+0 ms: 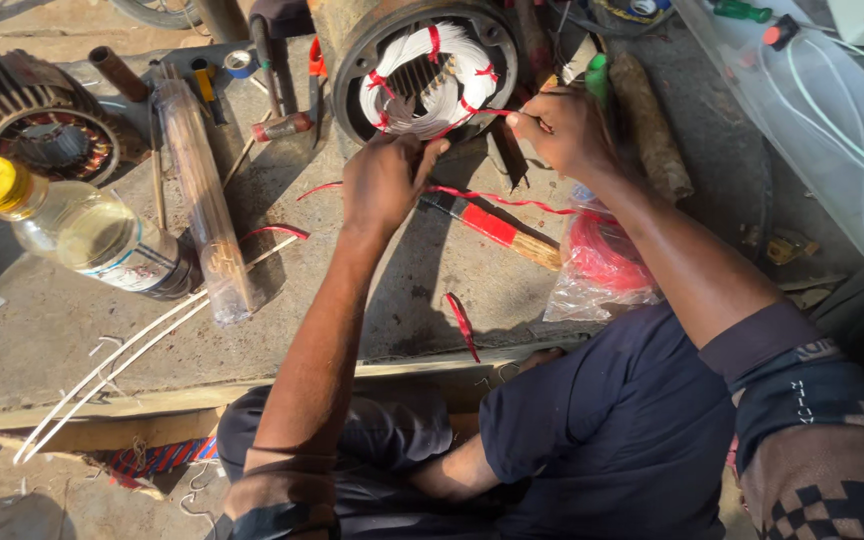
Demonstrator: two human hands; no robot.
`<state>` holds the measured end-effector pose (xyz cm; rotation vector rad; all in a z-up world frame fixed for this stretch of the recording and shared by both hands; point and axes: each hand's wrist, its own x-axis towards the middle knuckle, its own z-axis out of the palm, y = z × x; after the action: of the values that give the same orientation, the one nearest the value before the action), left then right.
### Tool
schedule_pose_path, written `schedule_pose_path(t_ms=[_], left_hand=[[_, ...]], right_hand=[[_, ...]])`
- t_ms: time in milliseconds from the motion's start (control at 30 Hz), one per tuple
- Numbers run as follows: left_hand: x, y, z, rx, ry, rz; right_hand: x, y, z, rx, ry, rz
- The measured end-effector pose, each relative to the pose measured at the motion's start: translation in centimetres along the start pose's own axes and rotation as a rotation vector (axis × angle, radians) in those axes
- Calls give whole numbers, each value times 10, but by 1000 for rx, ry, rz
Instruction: The person secures white wire coils inside a motor stator using red plastic ties. They use a hammer to press the ties into place, then tie knots by hand and trim the excess with scissors. The process is repeated for multiple coil sections.
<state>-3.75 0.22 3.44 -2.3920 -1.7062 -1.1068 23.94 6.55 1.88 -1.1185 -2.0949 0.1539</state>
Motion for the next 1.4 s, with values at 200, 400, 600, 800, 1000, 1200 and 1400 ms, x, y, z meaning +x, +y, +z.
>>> schedule_pose_path(t_ms=[200, 400, 600, 800, 1000, 1200, 1400], left_hand=[[12, 19, -4, -721, 88, 186], [38, 17, 4, -527, -257, 299], [52, 20, -8, 269, -526, 718], [72, 27, -19, 523, -709, 597], [53, 21, -19, 217, -557, 652], [49, 18, -9, -310, -298, 367], [52, 19, 3, -274, -104, 178]], right_hand=[[-2, -29, 3, 618, -50, -140], [23, -23, 23, 1134, -184, 189], [9, -13, 17, 253, -182, -194], [16, -29, 0, -106, -97, -408], [7, -42, 16, 115, -54, -393], [7, -40, 27, 452, 103, -76], [1, -48, 33, 25, 251, -74]])
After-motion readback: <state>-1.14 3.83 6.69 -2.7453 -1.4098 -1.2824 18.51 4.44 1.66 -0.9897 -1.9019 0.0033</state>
